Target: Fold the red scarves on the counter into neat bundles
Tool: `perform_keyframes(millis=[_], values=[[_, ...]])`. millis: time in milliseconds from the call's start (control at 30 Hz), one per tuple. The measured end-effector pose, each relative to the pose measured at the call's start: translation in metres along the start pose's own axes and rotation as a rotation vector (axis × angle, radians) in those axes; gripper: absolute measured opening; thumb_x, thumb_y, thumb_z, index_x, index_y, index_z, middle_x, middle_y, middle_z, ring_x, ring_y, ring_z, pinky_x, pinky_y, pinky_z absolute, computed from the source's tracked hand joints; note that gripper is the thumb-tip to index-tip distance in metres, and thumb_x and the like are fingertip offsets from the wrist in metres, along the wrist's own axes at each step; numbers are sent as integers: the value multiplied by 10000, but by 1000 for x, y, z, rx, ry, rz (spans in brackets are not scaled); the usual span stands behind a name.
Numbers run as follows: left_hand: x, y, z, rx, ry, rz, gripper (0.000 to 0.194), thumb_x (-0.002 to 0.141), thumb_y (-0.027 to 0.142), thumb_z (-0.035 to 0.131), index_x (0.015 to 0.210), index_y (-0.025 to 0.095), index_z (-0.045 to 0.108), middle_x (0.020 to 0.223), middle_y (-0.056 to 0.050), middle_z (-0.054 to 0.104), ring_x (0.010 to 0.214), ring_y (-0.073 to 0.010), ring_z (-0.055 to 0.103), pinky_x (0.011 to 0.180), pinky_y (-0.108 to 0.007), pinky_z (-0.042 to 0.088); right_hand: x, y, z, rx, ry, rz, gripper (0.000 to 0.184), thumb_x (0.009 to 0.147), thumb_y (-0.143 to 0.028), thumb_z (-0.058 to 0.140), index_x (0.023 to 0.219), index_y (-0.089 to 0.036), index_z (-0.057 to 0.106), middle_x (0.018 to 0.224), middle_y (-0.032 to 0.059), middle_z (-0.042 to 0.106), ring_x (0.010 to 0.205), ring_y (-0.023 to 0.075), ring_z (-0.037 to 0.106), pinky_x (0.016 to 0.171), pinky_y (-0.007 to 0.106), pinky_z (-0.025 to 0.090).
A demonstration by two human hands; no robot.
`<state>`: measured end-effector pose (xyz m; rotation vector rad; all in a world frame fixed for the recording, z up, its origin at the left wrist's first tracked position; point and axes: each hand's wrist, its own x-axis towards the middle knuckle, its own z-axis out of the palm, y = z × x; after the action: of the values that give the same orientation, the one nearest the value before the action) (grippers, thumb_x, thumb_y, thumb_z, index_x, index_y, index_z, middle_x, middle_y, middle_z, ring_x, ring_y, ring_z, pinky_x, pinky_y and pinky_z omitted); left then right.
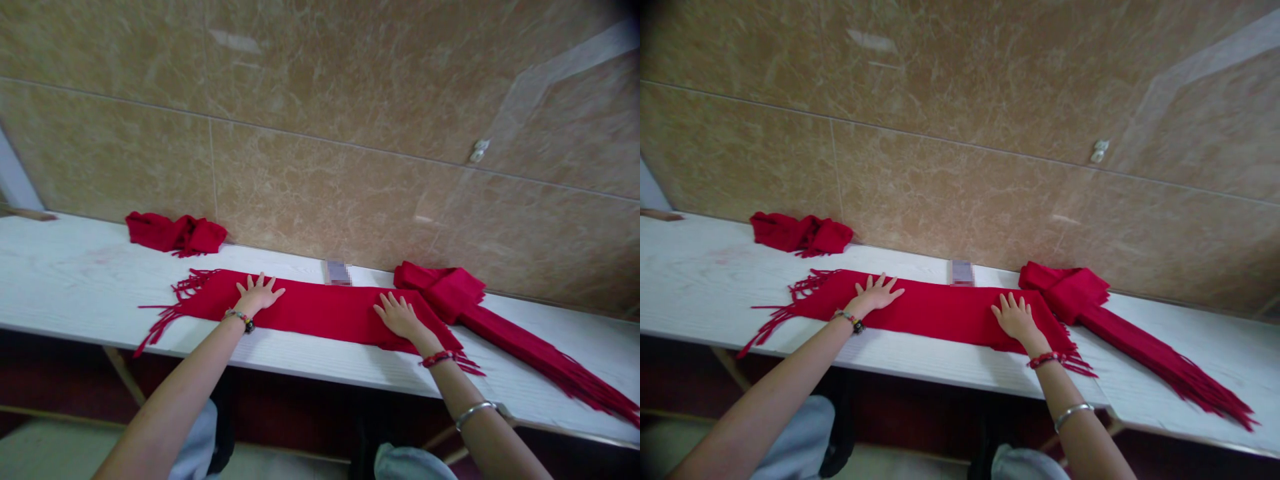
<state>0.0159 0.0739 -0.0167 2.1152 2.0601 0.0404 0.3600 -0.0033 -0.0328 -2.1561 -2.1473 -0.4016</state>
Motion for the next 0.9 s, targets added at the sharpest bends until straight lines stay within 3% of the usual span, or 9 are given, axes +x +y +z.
perform_keyframes(millis=[67,167,300,433,633,767,900], values=[[-6,8,-2,43,61,69,713,803,648,201,1399,256,206,1480,-76,21,1310,-401,-20,987,-631,44,-1,-19,-8,11,22,0,524,895,-381,293,1332,-97,347,1394,194,307,1284,347,236,968,547,256],[-16,23,-4,70,96,223,683,823,632,199,1396,261,212,1480,-72,16,1325,-349,-37,1012,-587,43,-5,-64,-17,108,52,-187,552,899,-408,278,1344,-85,322,1422,167,262,1313,308,174,1015,495,217],[-19,32,4,34,-39,270,702,803,667,200,1399,298,169,1478,-47,-2,1327,-342,-21,997,-605,85,-15,-109,-17,265,-61,-363,562,906,-415,264,1345,-69,322,1419,170,263,1315,276,189,1030,463,215],[-17,32,11,42,-95,240,711,795,671,195,1403,305,143,1476,-35,11,1326,-350,-11,983,-629,79,-19,-109,-14,373,-135,-377,572,907,-417,272,1345,-53,314,1410,174,276,1316,250,198,1046,451,200],[-21,40,-3,109,-102,212,722,791,668,245,1396,276,203,1474,-64,29,1323,-361,-7,999,-601,83,-30,-108,-32,394,11,-507,524,853,-376,443,1286,-81,424,1350,178,390,1279,255,291,1035,430,258],[-18,42,-15,99,-67,271,651,828,581,300,1386,251,244,1476,-84,61,1329,-345,16,1011,-569,107,-38,-123,-50,348,69,-642,367,828,-246,496,1172,-125,536,1195,141,548,1119,216,480,936,332,389],[-3,38,-22,95,-54,404,540,860,444,347,1353,225,316,1451,-98,205,1326,-313,120,1013,-533,159,-37,-137,-60,237,85,-726,279,831,-141,464,1093,-142,560,999,106,626,930,195,564,793,295,452]])
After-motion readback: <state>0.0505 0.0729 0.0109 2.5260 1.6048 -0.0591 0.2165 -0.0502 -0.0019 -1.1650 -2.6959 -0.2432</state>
